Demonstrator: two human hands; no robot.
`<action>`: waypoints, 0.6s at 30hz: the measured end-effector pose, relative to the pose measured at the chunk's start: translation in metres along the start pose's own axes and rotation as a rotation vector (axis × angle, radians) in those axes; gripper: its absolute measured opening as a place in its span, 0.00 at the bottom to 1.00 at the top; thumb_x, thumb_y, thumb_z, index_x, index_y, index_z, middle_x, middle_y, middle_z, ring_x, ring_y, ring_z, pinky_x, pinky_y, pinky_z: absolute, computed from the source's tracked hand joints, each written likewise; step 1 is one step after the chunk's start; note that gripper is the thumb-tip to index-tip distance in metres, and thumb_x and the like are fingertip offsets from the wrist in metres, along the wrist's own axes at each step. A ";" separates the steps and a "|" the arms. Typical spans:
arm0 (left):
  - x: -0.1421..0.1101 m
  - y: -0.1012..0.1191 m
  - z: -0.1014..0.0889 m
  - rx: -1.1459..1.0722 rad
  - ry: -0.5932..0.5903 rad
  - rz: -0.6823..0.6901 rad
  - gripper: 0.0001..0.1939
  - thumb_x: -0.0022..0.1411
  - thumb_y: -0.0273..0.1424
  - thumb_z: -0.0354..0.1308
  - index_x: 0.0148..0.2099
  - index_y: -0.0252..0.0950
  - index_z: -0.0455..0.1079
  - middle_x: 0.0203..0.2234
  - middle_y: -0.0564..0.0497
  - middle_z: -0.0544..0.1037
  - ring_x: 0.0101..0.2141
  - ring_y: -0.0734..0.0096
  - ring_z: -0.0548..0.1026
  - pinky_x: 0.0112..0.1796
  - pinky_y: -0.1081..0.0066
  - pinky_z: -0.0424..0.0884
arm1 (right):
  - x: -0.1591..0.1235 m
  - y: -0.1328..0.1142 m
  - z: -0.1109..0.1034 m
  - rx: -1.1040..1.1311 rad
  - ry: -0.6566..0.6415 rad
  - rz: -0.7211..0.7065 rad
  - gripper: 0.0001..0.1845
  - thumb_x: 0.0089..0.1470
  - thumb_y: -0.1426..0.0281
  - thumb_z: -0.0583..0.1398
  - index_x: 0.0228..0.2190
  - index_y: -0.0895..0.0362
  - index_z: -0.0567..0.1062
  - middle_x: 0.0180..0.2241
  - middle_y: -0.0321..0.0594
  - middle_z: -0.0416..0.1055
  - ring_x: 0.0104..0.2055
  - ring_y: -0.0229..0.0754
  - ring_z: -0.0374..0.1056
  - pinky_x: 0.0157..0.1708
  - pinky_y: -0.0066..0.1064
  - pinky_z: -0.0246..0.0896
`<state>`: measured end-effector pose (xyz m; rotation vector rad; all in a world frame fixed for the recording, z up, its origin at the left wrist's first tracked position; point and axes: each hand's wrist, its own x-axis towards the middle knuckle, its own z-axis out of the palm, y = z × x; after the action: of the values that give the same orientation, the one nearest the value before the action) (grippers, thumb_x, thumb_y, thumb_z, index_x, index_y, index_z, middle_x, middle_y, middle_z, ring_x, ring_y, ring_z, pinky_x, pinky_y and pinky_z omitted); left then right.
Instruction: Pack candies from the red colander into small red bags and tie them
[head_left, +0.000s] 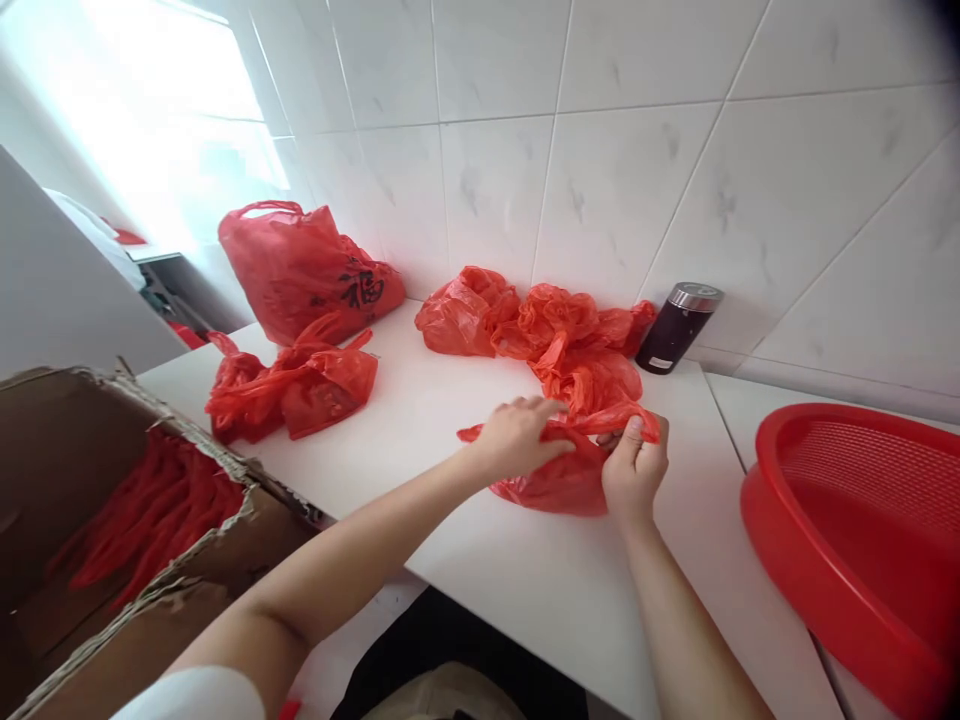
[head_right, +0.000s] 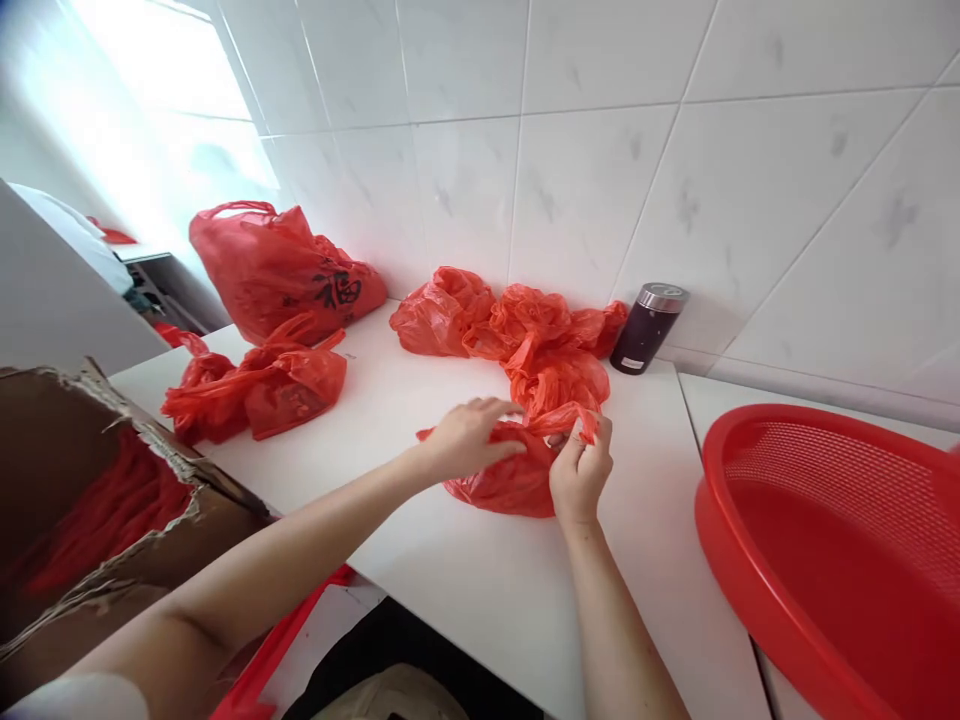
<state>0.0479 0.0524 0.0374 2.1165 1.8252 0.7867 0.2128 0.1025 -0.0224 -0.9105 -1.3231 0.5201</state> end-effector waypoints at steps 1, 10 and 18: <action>0.002 0.006 0.002 0.007 -0.075 0.039 0.12 0.57 0.37 0.56 0.43 0.43 0.72 0.41 0.50 0.78 0.43 0.58 0.74 0.44 0.63 0.67 | -0.002 -0.005 0.000 0.025 0.006 -0.006 0.15 0.63 0.56 0.49 0.36 0.54 0.64 0.23 0.34 0.65 0.22 0.39 0.64 0.27 0.32 0.63; -0.019 -0.041 -0.109 -0.020 -0.287 -0.164 0.19 0.60 0.50 0.51 0.34 0.39 0.69 0.25 0.54 0.72 0.26 0.70 0.68 0.26 0.71 0.61 | 0.005 -0.011 -0.007 0.150 -0.040 0.225 0.14 0.61 0.56 0.54 0.40 0.53 0.62 0.25 0.31 0.68 0.19 0.33 0.63 0.22 0.26 0.59; -0.078 -0.127 -0.179 0.077 -0.073 -0.508 0.23 0.54 0.54 0.55 0.34 0.39 0.74 0.27 0.52 0.75 0.29 0.66 0.71 0.30 0.69 0.64 | -0.004 -0.008 -0.001 0.057 -0.111 0.273 0.13 0.57 0.59 0.58 0.38 0.54 0.65 0.26 0.32 0.68 0.21 0.34 0.63 0.24 0.28 0.61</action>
<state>-0.1606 -0.0275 0.1018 1.5761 2.2384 0.5111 0.2115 0.0943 -0.0187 -1.0331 -1.2826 0.8260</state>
